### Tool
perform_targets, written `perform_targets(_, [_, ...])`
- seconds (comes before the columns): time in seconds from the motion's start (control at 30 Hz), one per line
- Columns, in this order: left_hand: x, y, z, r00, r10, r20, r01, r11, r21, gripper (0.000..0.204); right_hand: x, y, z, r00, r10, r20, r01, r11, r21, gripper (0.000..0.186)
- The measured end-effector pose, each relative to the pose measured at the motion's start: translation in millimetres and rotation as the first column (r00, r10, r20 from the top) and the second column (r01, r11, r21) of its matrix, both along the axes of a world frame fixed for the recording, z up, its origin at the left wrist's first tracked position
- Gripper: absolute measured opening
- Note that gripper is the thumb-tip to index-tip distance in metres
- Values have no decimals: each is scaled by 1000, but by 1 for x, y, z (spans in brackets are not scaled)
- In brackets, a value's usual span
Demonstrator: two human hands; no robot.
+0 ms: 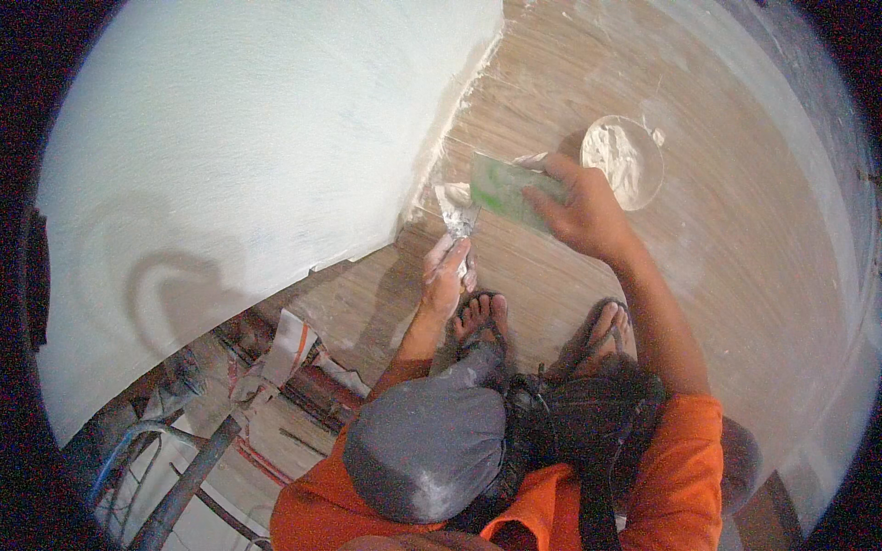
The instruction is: The person applies filler to the base of a wall using a plastic applicator and a putty knife, scooping filler from a small container by hand.
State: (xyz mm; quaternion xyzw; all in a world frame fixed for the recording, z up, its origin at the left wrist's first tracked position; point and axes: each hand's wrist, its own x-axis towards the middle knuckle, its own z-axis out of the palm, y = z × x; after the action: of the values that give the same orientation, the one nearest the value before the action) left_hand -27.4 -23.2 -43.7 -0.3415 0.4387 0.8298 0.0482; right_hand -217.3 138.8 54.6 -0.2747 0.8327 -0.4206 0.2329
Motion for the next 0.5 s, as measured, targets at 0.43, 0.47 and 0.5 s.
perform_targets(0.43, [-6,4,5,996,-48,79,47,999,15,25,2,-1,-2,983,115,-141,-107,992,63,16])
perform_targets(0.47, [-5,5,3,994,-60,90,61,998,-11,24,2,-2,-2,981,125,-148,-116,991,68,16])
perform_targets(0.5, [-4,5,2,992,-72,102,76,996,-37,24,2,-3,-3,980,126,-152,-118,991,59,16])
